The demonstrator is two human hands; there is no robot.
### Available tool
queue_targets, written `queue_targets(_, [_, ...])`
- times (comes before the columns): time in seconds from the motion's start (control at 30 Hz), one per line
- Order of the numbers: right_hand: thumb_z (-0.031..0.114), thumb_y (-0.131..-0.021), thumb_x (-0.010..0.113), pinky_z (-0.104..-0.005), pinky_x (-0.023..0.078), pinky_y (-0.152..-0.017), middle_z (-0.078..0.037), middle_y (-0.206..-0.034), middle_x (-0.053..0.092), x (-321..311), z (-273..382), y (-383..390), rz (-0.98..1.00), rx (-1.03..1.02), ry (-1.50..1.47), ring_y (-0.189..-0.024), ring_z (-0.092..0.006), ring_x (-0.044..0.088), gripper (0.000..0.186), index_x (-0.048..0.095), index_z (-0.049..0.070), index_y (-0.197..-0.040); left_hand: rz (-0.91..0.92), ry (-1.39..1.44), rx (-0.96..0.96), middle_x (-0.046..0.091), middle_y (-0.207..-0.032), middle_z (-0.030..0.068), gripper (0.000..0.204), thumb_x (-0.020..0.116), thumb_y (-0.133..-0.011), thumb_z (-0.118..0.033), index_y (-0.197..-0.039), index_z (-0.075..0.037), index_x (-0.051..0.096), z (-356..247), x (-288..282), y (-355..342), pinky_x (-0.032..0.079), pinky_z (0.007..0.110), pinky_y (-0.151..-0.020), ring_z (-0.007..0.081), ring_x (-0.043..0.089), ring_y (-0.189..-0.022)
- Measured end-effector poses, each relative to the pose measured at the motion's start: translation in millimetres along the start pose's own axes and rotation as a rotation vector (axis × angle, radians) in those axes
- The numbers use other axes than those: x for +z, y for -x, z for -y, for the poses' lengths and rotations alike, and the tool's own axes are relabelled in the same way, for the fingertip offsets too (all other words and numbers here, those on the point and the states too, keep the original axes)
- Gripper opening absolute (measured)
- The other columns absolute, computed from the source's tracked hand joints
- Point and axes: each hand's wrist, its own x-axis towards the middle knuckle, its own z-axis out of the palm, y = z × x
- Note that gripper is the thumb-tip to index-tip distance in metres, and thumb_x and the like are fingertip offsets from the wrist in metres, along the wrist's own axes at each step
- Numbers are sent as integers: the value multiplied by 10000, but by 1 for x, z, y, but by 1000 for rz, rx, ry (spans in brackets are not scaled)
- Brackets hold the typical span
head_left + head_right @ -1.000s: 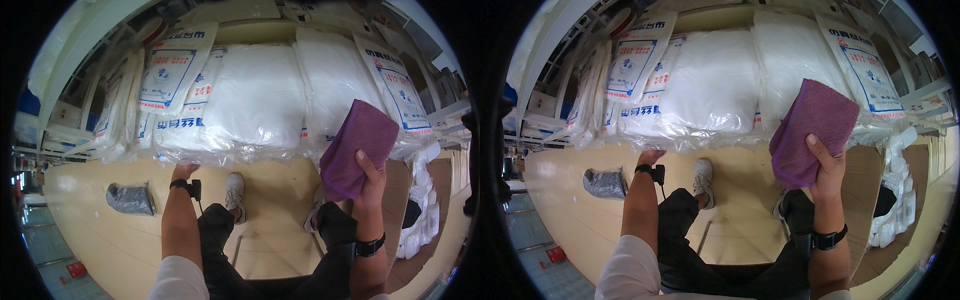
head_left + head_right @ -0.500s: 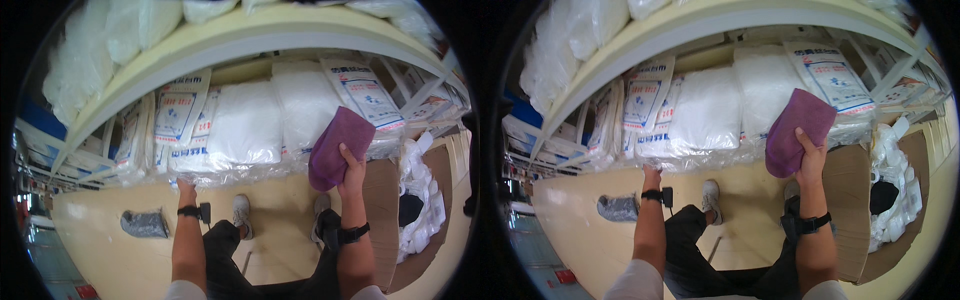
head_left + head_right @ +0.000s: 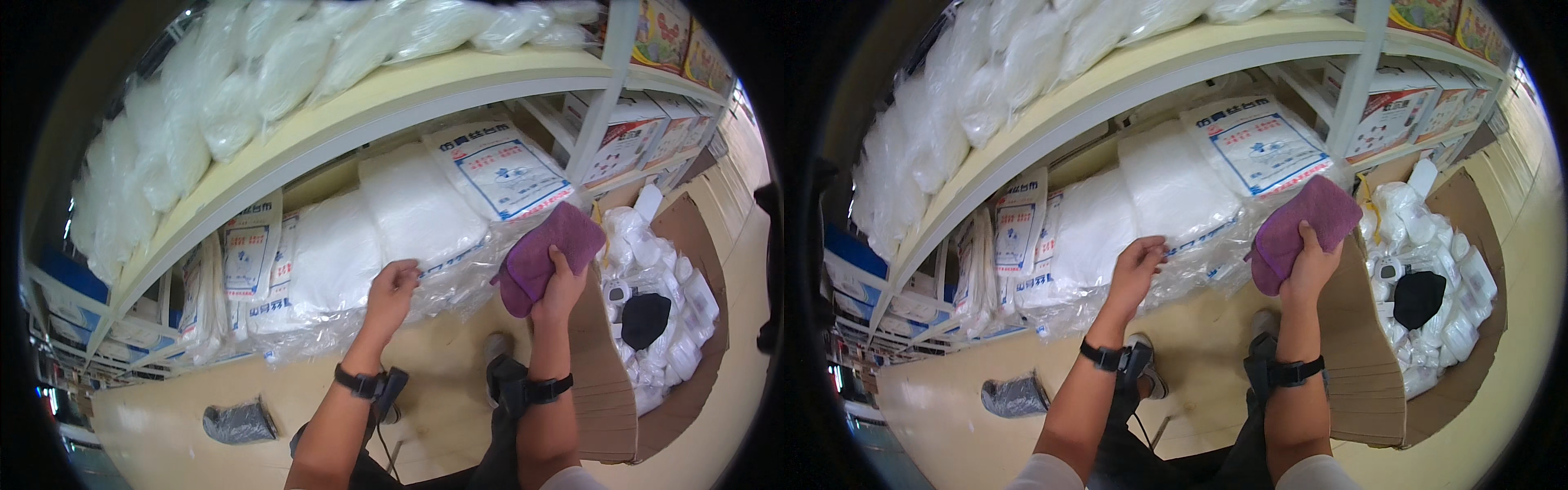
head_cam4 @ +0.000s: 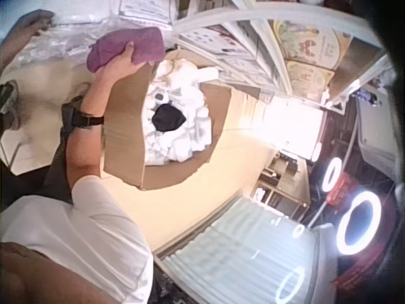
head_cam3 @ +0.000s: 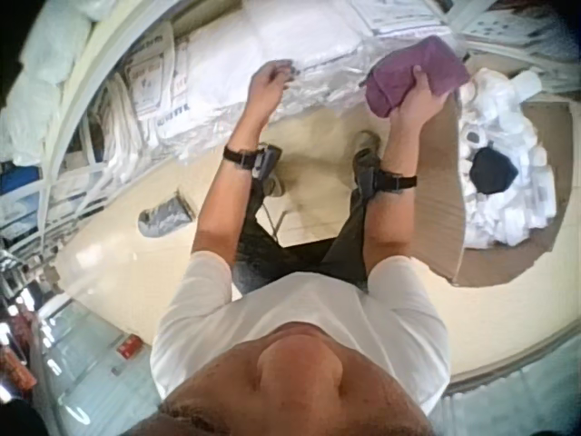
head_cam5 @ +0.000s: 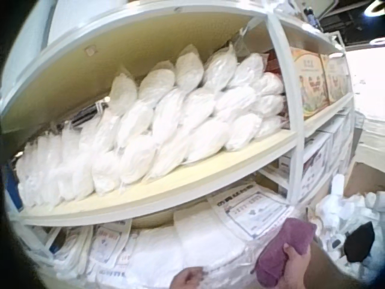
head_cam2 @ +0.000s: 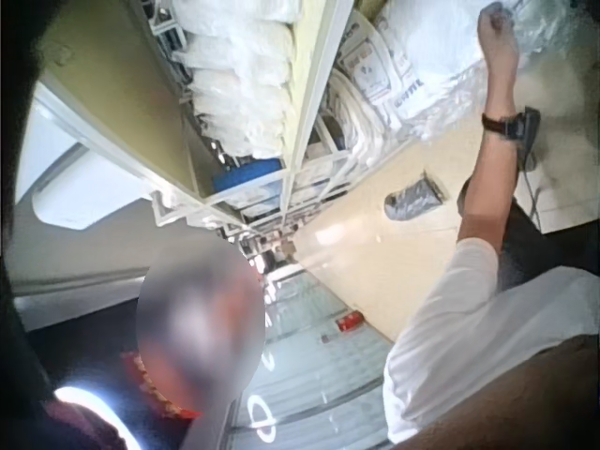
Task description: The person wipes the plastic-wrapped surfaces of stacked white packages on a shelf using a purple cloth. They repeatedly pick up each package, wipe its top and sides, and place it back in the same position.
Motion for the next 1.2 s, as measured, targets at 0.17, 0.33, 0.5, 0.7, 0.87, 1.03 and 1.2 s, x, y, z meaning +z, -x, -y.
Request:
queue_targets(0.17, [-48, -878, 694, -358, 505, -1006, -122, -1325, 640, -20, -8, -16, -55, -55, 99, -1149, -233, 640, 570, 531, -5, -1423, 152, 177, -169, 727, -1134, 76, 347, 613, -1064, -299, -1260, -15, 654, -34, 95, -57, 524, 304, -831, 152, 685, -983])
queue_targets(0.33, [-24, -872, 715, -339, 489, -1008, -107, -1277, 659, -33, -2, -24, 47, -83, 274, -1147, -212, 634, 555, 546, -9, -1401, -83, 318, -118, 645, -844, 9, 325, 728, -999, -383, -972, -71, 639, -33, 149, -92, 496, 277, -648, 117, 648, -734])
queue_targets(0.5, [-27, -871, 714, -340, 498, -995, -97, -1259, 662, -45, 8, -39, -1, -72, 248, -1114, -202, 644, 547, 551, -3, -1394, -171, 416, 36, 602, -793, -5, 224, 756, -987, -269, -931, -92, 631, -20, 141, -98, 474, 274, -630, 104, 575, -684])
queue_targets(0.7, [-16, -877, 716, -343, 494, -1005, -110, -1289, 656, -44, 6, -41, -69, -131, 184, -1137, -213, 642, 550, 543, -19, -1399, -330, 337, 112, 631, -945, 17, 190, 707, -1020, -259, -1019, -95, 611, -19, 53, -8, 491, 283, -636, 113, 605, -692])
queue_targets(0.87, [-4, -874, 718, -342, 511, -956, -115, -1203, 696, -44, -14, -26, 108, -102, 473, -1085, -215, 662, 463, 600, -12, -1321, 70, 493, -399, 718, -1063, 73, 227, 631, -1061, -281, -1175, -85, 639, 32, 33, 26, 513, 308, -633, 179, 704, -785])
queue_targets(1.03, [-8, -884, 710, -328, 516, -925, -104, -1134, 713, -27, -14, -2, 244, -100, 570, -1030, -184, 662, 391, 628, -20, -1266, -119, 344, -132, 733, -1019, 54, 245, 614, -1074, -261, -1182, -50, 675, 65, 10, 25, 556, 317, -643, 159, 718, -845])
queue_targets(1.2, [48, -911, 757, -333, 504, -955, -109, -1175, 705, -16, -17, 8, 284, -224, 580, -1061, -181, 654, 391, 621, -34, -1269, -193, 567, -282, 724, -1168, 96, 265, 571, -1094, -239, -1271, -45, 612, 83, -25, 53, 594, 355, -811, 254, 744, -1017])
